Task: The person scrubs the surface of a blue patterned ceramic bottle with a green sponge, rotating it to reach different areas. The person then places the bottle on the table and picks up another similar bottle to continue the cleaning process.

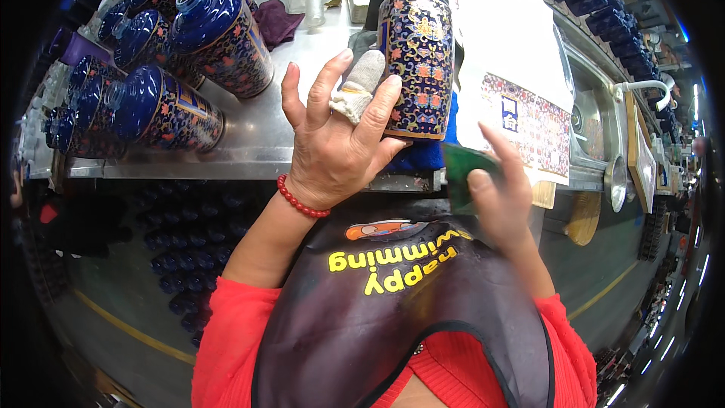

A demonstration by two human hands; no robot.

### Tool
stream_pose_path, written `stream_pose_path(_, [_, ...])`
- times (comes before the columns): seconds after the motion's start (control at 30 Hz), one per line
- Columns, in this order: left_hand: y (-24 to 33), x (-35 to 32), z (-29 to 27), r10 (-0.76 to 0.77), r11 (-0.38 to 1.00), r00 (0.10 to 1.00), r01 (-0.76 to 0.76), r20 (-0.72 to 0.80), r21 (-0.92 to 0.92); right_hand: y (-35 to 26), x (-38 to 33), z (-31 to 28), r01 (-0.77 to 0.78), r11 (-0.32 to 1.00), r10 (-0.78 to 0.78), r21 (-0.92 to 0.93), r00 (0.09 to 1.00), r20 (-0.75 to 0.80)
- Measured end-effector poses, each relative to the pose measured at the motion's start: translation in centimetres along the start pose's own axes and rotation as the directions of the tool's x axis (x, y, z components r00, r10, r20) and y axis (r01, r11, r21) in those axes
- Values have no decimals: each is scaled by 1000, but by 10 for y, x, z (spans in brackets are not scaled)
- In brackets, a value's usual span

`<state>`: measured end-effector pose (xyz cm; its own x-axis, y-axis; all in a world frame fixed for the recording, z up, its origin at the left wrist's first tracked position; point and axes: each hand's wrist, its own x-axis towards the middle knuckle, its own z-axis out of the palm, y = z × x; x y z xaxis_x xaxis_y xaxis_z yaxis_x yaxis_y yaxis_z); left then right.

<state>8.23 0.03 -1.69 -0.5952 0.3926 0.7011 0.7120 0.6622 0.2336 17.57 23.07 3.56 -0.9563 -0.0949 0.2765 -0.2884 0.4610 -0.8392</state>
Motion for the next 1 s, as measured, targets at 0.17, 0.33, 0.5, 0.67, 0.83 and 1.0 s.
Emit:
stream_pose_path(0.17, [3,5,0,-26,997,998,29,51,-67,1,0,7,-158,986,154,62,986,63])
stream_pose_path(0.33, [6,4,-4,-80,957,992,102,93,-270,6,-1,14,-250,955,232,163,965,118])
stream_pose_path(0.5, [6,7,-4,-82,946,994,102,79,-308,11,-2,20,-243,935,236,259,970,56])
stream_pose_path(0.67, [15,16,-11,-20,980,998,33,67,-195,16,-6,18,-276,918,270,285,961,60])
stream_pose_path(0.83, [31,29,-18,3,1000,993,0,119,-24,21,-8,17,-260,907,259,331,965,48])
stream_pose_path(1.0, [44,42,-20,29,994,985,-46,169,96,27,-9,16,-243,896,243,373,969,48])
